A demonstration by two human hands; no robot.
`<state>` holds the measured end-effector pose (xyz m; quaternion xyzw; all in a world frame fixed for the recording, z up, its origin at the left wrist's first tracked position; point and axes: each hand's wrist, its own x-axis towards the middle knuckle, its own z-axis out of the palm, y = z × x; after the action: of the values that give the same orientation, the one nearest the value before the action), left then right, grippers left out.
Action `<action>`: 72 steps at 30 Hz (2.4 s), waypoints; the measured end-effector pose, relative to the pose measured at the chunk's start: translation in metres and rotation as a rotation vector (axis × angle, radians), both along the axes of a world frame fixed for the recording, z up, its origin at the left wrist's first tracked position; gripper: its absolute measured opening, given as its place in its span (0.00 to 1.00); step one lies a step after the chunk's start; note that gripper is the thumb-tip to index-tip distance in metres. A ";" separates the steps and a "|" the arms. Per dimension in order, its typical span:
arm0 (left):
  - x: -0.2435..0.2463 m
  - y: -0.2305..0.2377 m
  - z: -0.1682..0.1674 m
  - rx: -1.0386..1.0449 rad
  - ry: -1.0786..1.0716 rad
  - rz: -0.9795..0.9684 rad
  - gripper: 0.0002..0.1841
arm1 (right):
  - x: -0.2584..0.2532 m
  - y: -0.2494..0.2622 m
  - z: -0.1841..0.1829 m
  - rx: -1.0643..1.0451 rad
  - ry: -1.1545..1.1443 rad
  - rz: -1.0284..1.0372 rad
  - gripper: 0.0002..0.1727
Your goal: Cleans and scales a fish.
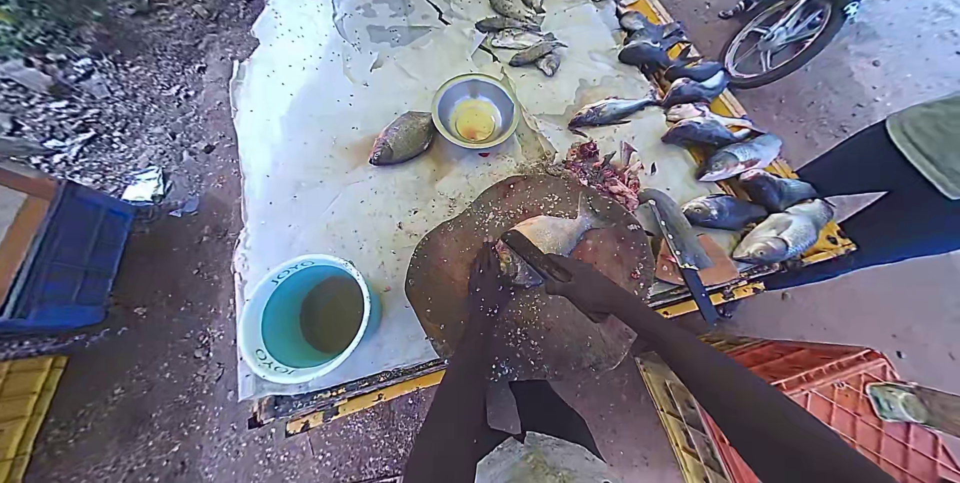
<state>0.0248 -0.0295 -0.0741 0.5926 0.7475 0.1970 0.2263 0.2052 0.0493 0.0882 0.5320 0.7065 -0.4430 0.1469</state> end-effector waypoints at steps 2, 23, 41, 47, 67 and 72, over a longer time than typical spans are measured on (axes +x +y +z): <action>0.007 -0.009 0.004 -0.033 0.032 -0.053 0.47 | 0.029 0.019 -0.009 0.024 0.051 -0.171 0.31; -0.001 -0.006 -0.017 0.124 0.110 -0.063 0.51 | -0.044 -0.040 0.010 0.149 -0.303 0.000 0.38; 0.008 -0.001 0.003 0.098 0.152 -0.138 0.60 | 0.064 -0.009 -0.016 0.130 -0.173 -0.078 0.46; 0.028 0.029 0.000 0.063 0.155 -0.159 0.63 | 0.019 -0.053 -0.060 0.190 -0.119 -0.591 0.53; 0.029 -0.001 0.006 0.045 0.035 -0.035 0.66 | 0.044 -0.004 -0.065 0.252 -0.023 -0.596 0.47; 0.029 -0.001 -0.004 0.005 0.062 -0.059 0.52 | 0.024 -0.126 -0.005 -0.016 -0.237 -0.279 0.54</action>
<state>0.0535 -0.0304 -0.0783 0.6208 0.7360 0.1736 0.2071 0.2288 -0.0762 0.0830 0.6722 0.6001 -0.3987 0.1704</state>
